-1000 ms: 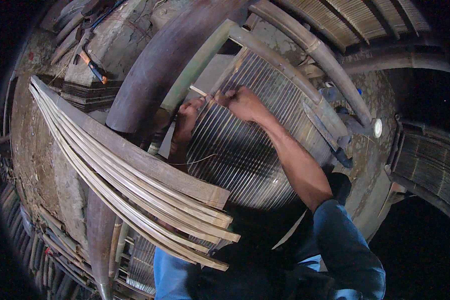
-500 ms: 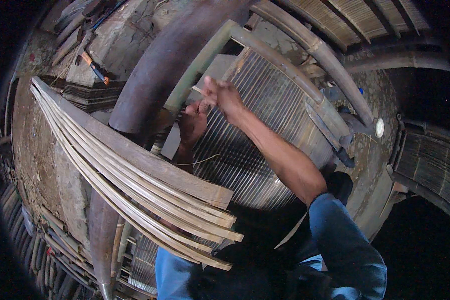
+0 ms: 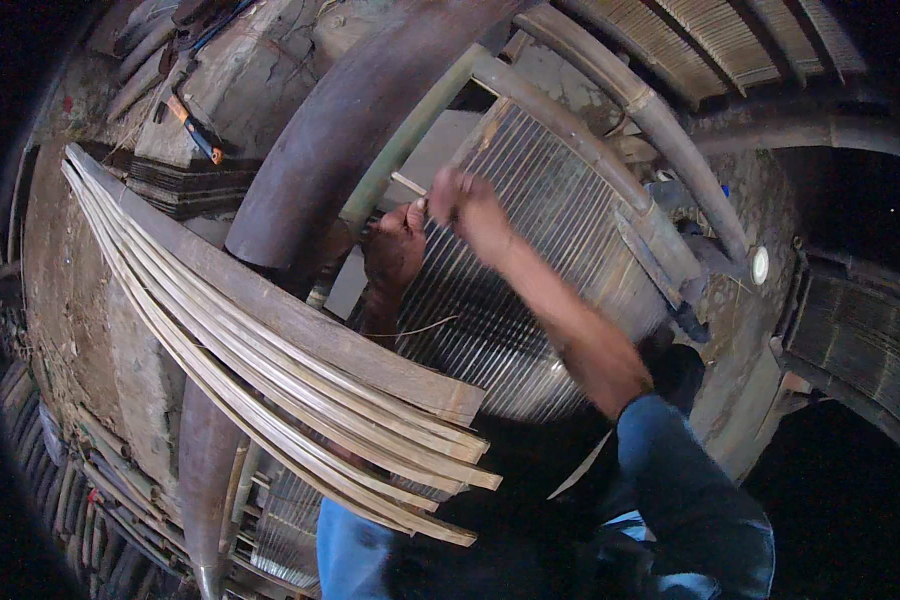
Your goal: The person weaves thin bamboo strips into a mat using a frame and thread, adding strips from a bundle one at a time.
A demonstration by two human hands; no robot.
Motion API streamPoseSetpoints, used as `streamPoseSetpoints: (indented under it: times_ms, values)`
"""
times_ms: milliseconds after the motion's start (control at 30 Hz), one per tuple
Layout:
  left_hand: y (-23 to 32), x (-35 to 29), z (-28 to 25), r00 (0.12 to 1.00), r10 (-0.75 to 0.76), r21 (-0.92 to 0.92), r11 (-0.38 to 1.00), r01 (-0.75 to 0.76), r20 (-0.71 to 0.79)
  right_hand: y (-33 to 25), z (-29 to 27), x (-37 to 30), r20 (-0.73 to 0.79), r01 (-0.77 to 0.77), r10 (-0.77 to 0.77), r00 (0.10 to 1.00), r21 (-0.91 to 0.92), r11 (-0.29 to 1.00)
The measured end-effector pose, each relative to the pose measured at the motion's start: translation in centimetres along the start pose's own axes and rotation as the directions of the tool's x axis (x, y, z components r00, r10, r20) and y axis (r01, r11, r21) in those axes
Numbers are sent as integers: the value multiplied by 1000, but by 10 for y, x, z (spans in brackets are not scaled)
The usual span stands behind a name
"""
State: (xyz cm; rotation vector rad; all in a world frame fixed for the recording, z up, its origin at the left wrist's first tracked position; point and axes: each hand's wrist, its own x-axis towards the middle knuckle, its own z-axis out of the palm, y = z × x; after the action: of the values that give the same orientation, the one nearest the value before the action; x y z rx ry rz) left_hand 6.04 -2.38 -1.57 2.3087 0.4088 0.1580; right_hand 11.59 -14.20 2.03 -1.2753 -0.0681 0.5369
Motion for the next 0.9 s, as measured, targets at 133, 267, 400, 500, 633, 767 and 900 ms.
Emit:
streamPoseSetpoints:
  times_ms: [133, 267, 400, 500, 633, 767, 900]
  values:
    - [1, -1, 2, 994, 99, 36, 995, -97, -51, -24, -23, 15, -46, -78, 71, 996, -158, 984]
    - [7, 3, 1, 1000, 5, 71, 997, -5, -2, -7, 20, -25, 17, 96, -94, 995, -185, 978]
    - [13, -1, -1, 999, 32, 35, 999, -32, 20, -42, -2, -19, -53, -101, 98, 994, -54, 993]
    - [7, 2, 0, 992, -88, 95, 992, 80, 88, -56, -41, -21, 50, 51, -34, 998, -401, 915]
    - [10, 0, 10, 995, -91, 48, 995, 89, 38, -114, -99, -70, -226, -124, 92, 970, -134, 983]
    - [-7, 7, 14, 982, -160, 181, 973, 140, 101, -189, -199, -169, -343, -286, 111, 933, -514, 809]
    - [-17, 9, 22, 960, -165, 190, 974, 123, 225, -246, -262, -298, -634, -530, 119, 764, -512, 675]
